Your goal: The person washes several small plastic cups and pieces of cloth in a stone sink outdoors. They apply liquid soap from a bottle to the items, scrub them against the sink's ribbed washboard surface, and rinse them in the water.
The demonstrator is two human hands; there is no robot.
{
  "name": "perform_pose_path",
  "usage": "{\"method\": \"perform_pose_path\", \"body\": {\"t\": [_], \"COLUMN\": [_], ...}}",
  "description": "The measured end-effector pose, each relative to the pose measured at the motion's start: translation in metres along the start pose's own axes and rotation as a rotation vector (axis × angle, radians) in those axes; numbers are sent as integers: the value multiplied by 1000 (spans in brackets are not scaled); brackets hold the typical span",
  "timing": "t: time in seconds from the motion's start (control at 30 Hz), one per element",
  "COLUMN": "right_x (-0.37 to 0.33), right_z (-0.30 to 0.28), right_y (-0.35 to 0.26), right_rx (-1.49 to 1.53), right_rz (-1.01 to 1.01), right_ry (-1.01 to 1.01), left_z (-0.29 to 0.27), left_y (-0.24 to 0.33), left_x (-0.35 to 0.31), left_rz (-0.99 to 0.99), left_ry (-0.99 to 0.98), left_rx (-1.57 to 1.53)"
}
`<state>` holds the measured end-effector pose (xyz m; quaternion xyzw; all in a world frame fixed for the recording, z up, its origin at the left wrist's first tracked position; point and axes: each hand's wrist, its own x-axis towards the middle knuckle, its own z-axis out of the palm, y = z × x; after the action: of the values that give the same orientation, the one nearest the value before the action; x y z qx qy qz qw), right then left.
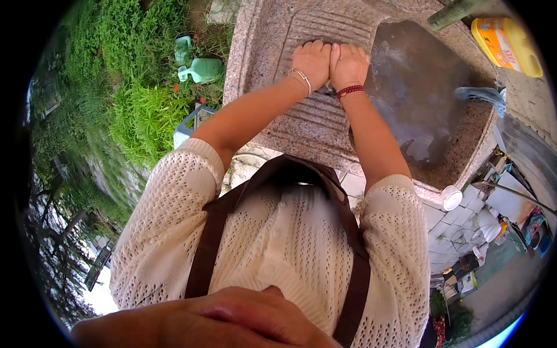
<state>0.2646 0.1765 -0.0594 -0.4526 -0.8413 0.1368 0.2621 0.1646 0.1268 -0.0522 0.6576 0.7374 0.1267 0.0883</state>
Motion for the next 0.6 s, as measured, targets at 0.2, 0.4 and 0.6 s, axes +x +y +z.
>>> {"method": "perform_pose_path", "body": {"t": [0.2, 0.4, 0.6], "right_x": [26, -70, 18], "right_z": [12, -32, 9], "right_y": [-4, -27, 5], "right_rx": [37, 461, 6], "right_rz": [197, 89, 73], "right_ry": [165, 12, 188], "left_z": [4, -20, -5], "left_y": [-19, 5, -5], "left_x": [35, -69, 26], "left_rz": [130, 300, 118], "left_ry": [477, 133, 35], "left_rx": [81, -384, 48]}}
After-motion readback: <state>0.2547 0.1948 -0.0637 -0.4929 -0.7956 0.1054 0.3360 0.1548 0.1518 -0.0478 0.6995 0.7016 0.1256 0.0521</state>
